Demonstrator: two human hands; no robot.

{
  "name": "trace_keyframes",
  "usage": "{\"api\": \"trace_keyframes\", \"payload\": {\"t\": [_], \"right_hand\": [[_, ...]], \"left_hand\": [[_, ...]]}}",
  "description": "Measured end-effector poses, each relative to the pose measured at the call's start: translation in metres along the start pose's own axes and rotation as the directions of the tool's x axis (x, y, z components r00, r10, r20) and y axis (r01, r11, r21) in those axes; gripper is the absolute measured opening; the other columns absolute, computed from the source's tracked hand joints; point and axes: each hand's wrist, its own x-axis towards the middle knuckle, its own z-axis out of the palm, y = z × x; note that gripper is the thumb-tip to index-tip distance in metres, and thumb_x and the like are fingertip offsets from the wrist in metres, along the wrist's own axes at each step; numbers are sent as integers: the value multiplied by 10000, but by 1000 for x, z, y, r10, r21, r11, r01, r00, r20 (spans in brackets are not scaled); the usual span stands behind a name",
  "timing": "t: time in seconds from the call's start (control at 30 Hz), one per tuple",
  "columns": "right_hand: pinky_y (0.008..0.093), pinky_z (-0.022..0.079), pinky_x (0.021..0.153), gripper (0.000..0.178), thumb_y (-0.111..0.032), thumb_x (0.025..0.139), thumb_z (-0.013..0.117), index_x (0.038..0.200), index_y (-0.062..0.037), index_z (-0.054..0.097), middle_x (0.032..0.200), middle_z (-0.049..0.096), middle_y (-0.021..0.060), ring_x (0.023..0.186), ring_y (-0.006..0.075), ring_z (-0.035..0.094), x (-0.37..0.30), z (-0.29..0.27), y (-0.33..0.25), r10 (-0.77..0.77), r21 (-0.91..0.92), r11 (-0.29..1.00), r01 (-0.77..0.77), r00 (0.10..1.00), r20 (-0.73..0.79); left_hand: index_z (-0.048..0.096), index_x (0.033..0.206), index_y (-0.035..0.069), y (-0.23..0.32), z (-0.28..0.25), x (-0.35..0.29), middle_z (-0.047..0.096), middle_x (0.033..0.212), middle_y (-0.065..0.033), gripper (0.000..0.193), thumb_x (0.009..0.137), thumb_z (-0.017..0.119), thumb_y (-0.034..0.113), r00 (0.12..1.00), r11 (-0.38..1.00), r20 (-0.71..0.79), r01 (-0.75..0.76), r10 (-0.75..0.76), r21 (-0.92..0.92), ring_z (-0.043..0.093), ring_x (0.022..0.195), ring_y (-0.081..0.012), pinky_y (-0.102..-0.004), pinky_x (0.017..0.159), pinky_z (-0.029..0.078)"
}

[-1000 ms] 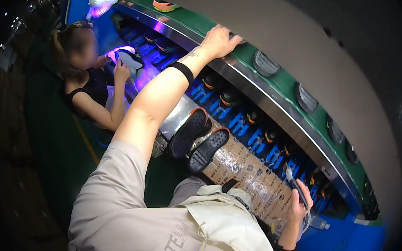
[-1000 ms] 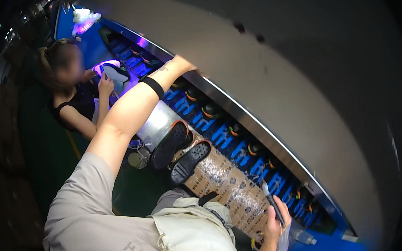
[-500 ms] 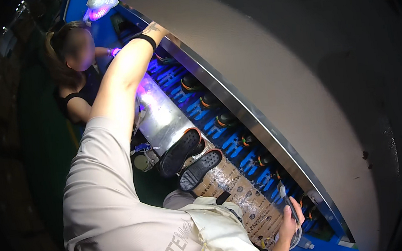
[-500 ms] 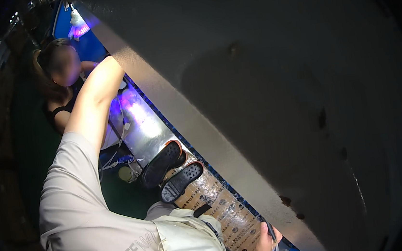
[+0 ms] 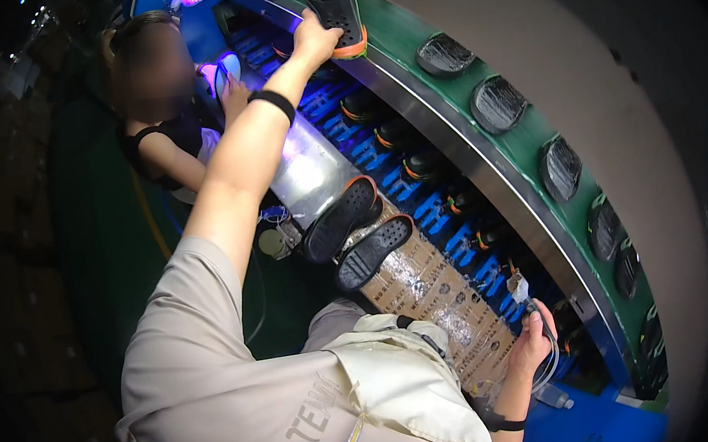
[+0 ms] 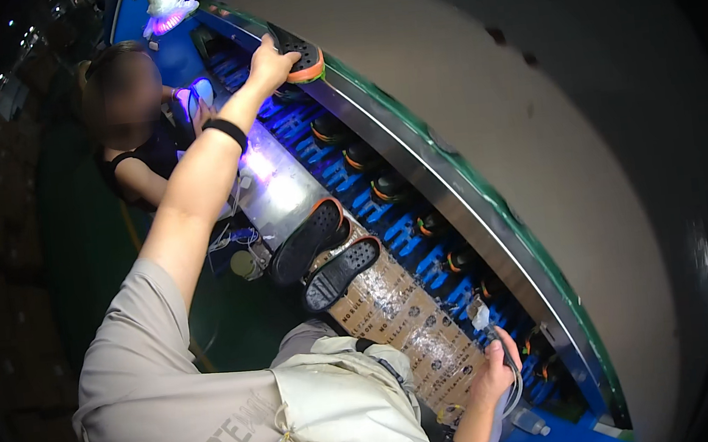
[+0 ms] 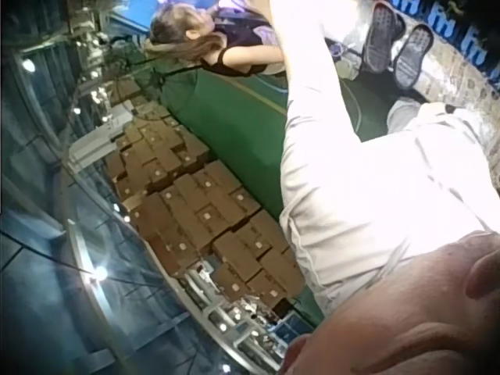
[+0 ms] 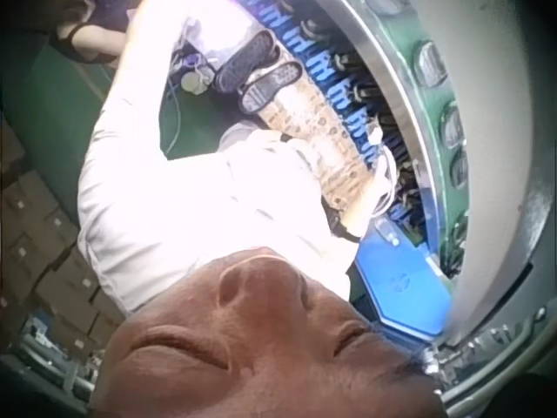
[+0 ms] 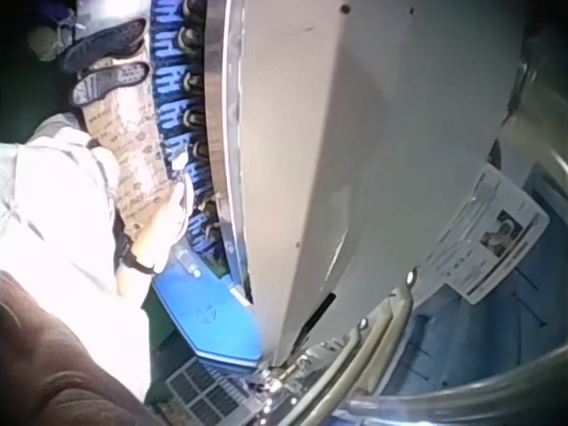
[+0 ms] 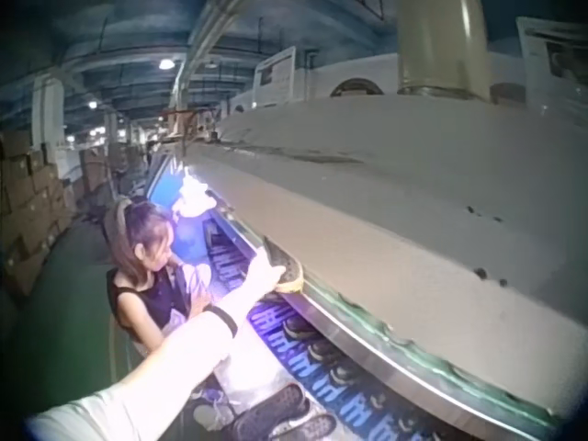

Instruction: The person picks up a shoe sole, applies glue to its bottom surface with a brush, and places the sole onto a moving conveyor belt alongside several other soles.

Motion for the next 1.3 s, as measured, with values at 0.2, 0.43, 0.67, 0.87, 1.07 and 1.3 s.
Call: {"api": "trace_keyframes", "payload": {"t": [0.2, 0.43, 0.67, 0.87, 1.07, 1.3], "right_hand": [[236, 469, 762, 351, -160, 1035, 712, 1297, 72, 691, 1003, 682, 40, 788, 93, 563, -12, -19, 19, 196, 362, 914, -184, 981, 3], [233, 447, 735, 338, -108, 993, 743, 1264, 90, 709, 956, 656, 14, 795, 83, 535, -23, 3, -5, 146, 405, 898, -173, 985, 97], [273, 525, 866, 252, -99, 965, 766, 1180, 32, 790, 1034, 772, 60, 911, 111, 668, -10, 70, -60, 29, 149, 987, -66, 970, 240], [247, 545, 794, 215, -93, 991, 756, 1175, 8, 801, 983, 775, 28, 868, 75, 673, 0, 107, -88, 36, 201, 976, -86, 970, 240], [246, 517, 790, 198, -102, 989, 761, 1159, -10, 806, 946, 760, 9, 850, 78, 650, 0, 114, -73, -97, 50, 995, 90, 983, 157], [420, 587, 855, 262, -105, 873, 817, 1125, -42, 785, 967, 752, 170, 940, 359, 739, -30, 58, -101, -193, -442, 734, 516, 782, 592]], "left_hand": [[552, 1435, -122, 12, -13, -143, 785, 1077, -132, 599, 925, 748, 123, 998, 623, -60, -30, -27, -781, 755, 930, -196, -369, 875, 596], [578, 1441, -76, 55, 4, -345, 688, 1382, -225, 489, 1036, 605, 196, 619, -118, 767, 786, 170, -608, 676, 1284, -385, -531, 1147, 517], [495, 1582, 48, 119, 12, -445, 576, 1567, -193, 791, 1039, 632, 606, 553, -398, 770, 815, 318, -421, 504, 1498, -404, -603, 1287, 351], [376, 1676, 113, 156, -9, -467, 470, 1672, -130, 962, 1041, 290, 831, 378, -307, 837, 913, 396, -268, 474, 1524, -322, -512, 1297, 354], [417, 1649, 116, 168, -8, -480, 501, 1648, -99, 830, 1119, 224, 725, 367, -166, 874, 929, 318, -329, 490, 1513, -257, -452, 1281, 383], [531, 1527, 81, 157, 9, -455, 686, 1382, -116, 780, 1150, 170, 661, 446, -98, 837, 893, 317, -439, 646, 1311, -261, -473, 1182, 500]]}}
